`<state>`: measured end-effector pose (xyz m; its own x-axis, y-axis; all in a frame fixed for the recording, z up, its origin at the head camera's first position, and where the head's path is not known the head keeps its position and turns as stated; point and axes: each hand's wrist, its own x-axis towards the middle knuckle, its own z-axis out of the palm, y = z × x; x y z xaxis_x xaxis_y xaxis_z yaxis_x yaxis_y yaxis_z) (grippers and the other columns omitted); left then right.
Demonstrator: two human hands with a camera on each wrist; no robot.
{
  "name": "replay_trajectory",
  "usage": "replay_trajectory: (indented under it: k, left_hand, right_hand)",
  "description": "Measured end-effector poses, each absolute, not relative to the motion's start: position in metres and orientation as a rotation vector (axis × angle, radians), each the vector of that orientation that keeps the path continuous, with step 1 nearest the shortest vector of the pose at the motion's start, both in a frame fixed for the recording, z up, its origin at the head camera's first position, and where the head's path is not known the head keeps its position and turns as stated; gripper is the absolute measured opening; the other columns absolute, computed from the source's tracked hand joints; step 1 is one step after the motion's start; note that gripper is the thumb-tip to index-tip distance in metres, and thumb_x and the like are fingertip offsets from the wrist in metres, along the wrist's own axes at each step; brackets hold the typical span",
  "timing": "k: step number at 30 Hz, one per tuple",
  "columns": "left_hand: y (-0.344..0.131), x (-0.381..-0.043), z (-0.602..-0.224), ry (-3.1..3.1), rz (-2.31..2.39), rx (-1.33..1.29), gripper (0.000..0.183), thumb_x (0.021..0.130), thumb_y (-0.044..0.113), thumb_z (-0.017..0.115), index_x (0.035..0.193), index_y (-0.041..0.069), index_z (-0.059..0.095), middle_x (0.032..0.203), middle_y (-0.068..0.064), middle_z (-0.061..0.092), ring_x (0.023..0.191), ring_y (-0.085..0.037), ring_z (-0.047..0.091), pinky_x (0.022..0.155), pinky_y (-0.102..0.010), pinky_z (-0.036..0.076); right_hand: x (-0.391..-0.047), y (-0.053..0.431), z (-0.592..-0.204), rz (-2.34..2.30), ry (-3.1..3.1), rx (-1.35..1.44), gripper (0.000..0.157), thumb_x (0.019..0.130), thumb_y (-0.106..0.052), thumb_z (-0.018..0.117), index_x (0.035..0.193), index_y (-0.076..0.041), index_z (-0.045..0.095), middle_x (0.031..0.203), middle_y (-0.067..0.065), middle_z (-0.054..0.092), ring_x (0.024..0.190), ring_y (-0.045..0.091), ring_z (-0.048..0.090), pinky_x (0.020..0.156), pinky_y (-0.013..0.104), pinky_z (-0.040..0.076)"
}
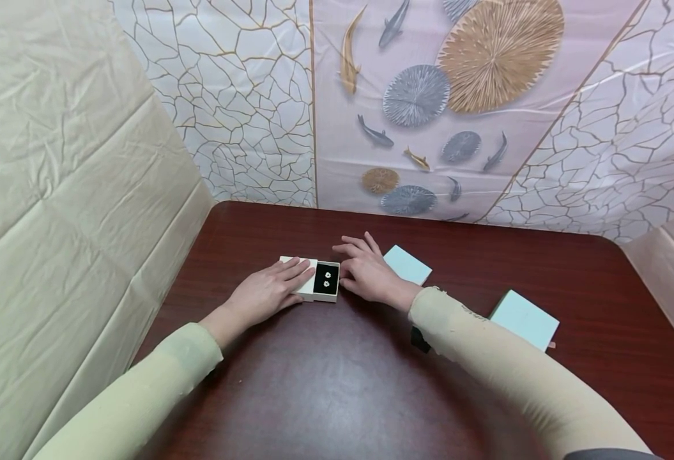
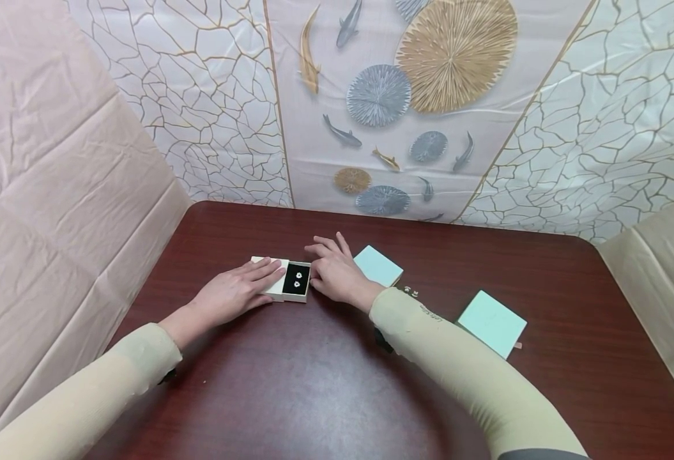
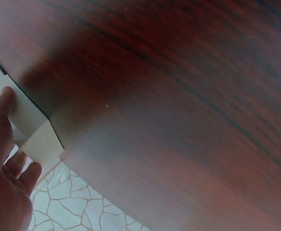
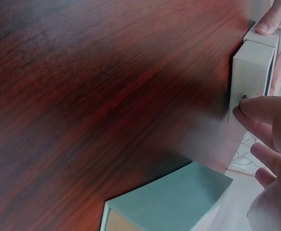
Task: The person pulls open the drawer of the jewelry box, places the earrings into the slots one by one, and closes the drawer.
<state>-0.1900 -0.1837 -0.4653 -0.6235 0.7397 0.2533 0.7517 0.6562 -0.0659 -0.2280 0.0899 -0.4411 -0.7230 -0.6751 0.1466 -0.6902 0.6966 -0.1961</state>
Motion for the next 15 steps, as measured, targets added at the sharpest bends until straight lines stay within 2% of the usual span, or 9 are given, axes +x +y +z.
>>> replay_trajectory:
  k: [9,15]
  left_hand:
    - [-0.1832,-0.1901,-0.4653,-2.639,-0.077,-1.192,0.060,0.102,0.034,0.073,0.152,0.004,0.060,0.152,-0.015,0.061,0.142,-0.034,0.058,0.115,-0.049,0.049]
    - [-0.1837,-0.1902,-0.4654,-2.637,-0.076,-1.197,0.059,0.102,0.035,0.073,0.152,0.004,0.060,0.152,-0.015,0.061,0.142,-0.034,0.058,0.115,-0.050,0.048]
  right_hand:
    - [-0.2285,0.0854,-0.4424,0.361,-2.811,1.158,0.017,0.091,-0.011,0.080,0.075,-0.015,0.075,0.150,0.015,0.061,0.153,0.041,0.040,0.125,0.072,0.019]
    - [-0.2292,0.0821,-0.4434,0.370,-2.813,1.161,0.017,0.091,-0.011,0.080,0.075,-0.015,0.075,0.152,0.015,0.060,0.154,0.040,0.039,0.127,0.070,0.016]
